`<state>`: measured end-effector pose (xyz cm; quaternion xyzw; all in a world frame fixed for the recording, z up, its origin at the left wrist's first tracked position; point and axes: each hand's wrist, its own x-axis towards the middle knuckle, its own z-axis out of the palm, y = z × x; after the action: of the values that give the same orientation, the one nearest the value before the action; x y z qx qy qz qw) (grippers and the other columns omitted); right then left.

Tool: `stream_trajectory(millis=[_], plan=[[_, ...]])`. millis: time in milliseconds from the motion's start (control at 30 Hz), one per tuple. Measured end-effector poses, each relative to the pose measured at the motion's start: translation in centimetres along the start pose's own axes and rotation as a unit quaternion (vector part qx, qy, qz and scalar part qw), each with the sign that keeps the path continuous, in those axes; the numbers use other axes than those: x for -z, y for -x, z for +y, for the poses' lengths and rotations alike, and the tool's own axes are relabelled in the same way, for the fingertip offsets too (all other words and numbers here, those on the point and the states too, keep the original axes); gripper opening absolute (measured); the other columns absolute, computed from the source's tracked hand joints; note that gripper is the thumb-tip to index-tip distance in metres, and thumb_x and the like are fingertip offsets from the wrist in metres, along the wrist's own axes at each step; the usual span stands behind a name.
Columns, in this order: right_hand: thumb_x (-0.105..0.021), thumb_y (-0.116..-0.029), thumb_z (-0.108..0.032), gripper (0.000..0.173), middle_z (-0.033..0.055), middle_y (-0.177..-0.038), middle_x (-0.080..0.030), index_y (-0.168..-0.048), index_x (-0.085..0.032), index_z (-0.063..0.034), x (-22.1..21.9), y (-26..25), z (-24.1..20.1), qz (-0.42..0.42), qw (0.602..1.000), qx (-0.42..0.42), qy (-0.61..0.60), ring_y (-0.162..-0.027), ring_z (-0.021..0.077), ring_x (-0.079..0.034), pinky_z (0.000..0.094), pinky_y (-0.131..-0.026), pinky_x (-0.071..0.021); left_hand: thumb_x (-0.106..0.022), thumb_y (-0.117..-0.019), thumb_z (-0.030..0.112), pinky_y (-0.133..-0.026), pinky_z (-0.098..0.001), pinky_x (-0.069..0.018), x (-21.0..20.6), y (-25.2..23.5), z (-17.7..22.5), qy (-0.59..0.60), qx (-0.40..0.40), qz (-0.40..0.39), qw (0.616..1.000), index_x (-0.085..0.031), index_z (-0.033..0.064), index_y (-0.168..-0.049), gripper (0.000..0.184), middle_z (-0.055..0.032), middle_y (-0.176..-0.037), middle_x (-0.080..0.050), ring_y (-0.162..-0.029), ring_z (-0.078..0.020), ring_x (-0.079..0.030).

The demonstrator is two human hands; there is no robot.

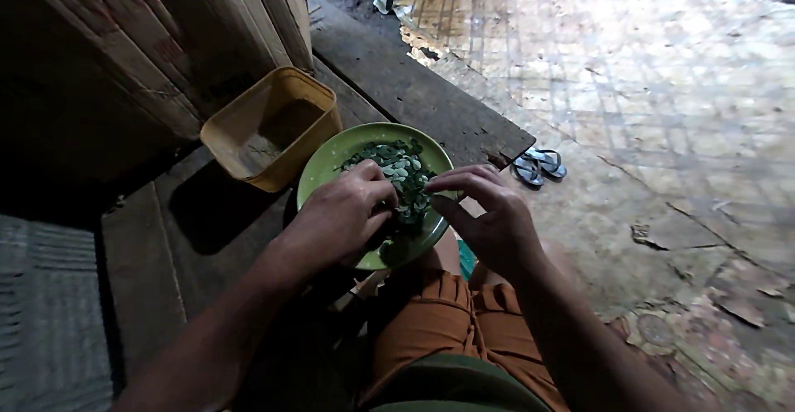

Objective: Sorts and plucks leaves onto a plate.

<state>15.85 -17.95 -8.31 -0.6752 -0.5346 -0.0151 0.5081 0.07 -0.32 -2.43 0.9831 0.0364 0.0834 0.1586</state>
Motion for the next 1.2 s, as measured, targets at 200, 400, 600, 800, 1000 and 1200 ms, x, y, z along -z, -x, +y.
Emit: stream_trajectory(millis=[200,400,600,800,1000,1200], plan=[[-0.069,-0.0931,-0.021,0.014,0.0006,-0.109,-0.074,-0.101,-0.079,-0.0155,-1.7,-1.3,-0.9,-0.013,0.992,0.110,0.055,-0.110,0.0206,-0.065,0.0496,-0.101,-0.0421,-0.066,-0.0952,0.017,-0.089,-0.0293,-0.0543,0.3,-0.1,-0.7,0.099,0.016,0.026,0.995,-0.077,0.0133,-0.100,0.013,-0.0003,-0.112,-0.068,-0.105,-0.0095,-0.064],[-0.064,-0.0952,-0.017,0.013,0.0036,-0.103,-0.074,-0.099,-0.076,-0.0109,-1.6,-2.4,-1.1,-0.034,0.992,0.093,0.076,-0.105,0.0227,-0.067,0.0521,-0.099,-0.0438,-0.068,-0.0938,0.021,-0.100,-0.0348,-0.0505,0.6,-0.2,-1.3,0.132,0.023,0.031,0.991,-0.075,0.0125,-0.115,0.023,-0.0023,-0.124,-0.066,-0.118,-0.0134,-0.060],[-0.065,-0.0961,-0.019,0.015,0.0035,-0.103,-0.073,-0.101,-0.076,-0.0106,-1.2,-2.8,-1.3,-0.037,0.997,0.046,0.045,-0.104,0.0207,-0.065,0.0492,-0.097,-0.0450,-0.074,-0.0905,0.020,-0.098,-0.0265,-0.0528,0.6,-0.4,-0.3,0.212,0.036,0.028,0.976,-0.063,0.0112,-0.136,0.048,0.0006,-0.123,-0.069,-0.113,-0.0040,-0.063],[-0.064,-0.0984,-0.021,0.016,0.0031,-0.096,-0.072,-0.102,-0.074,-0.0094,-1.2,-2.8,-1.4,-0.037,0.998,0.023,0.040,-0.097,0.0170,-0.066,0.0465,-0.095,-0.0455,-0.068,-0.0970,0.013,-0.073,-0.0203,-0.0571,-0.5,-0.5,-0.2,0.273,0.091,0.102,0.952,-0.071,0.0107,-0.106,0.009,0.0034,-0.091,-0.071,-0.080,-0.0017,-0.067],[-0.068,-0.0959,-0.021,0.018,-0.0037,-0.103,-0.072,-0.112,-0.070,-0.0116,-1.2,-2.9,-1.4,-0.052,0.998,-0.005,-0.030,-0.100,0.0062,-0.066,0.0420,-0.104,-0.0456,-0.067,-0.0965,0.008,-0.068,-0.0208,-0.0556,-0.2,-0.7,-0.1,0.336,0.141,0.090,0.927,-0.070,0.0108,-0.103,0.008,0.0028,-0.087,-0.069,-0.076,-0.0036,-0.065],[-0.070,-0.0926,-0.012,0.010,-0.0025,-0.095,-0.072,-0.102,-0.072,-0.0091,-0.9,-3.2,-0.7,-0.037,0.997,-0.022,-0.072,-0.089,0.0040,-0.068,0.0266,-0.084,-0.0572,-0.067,-0.0956,0.004,-0.068,-0.0196,-0.0565,0.0,-0.8,-0.2,0.399,0.141,0.087,0.902,-0.070,0.0075,-0.100,0.007,0.0011,-0.088,-0.070,-0.076,-0.0039,-0.066]])
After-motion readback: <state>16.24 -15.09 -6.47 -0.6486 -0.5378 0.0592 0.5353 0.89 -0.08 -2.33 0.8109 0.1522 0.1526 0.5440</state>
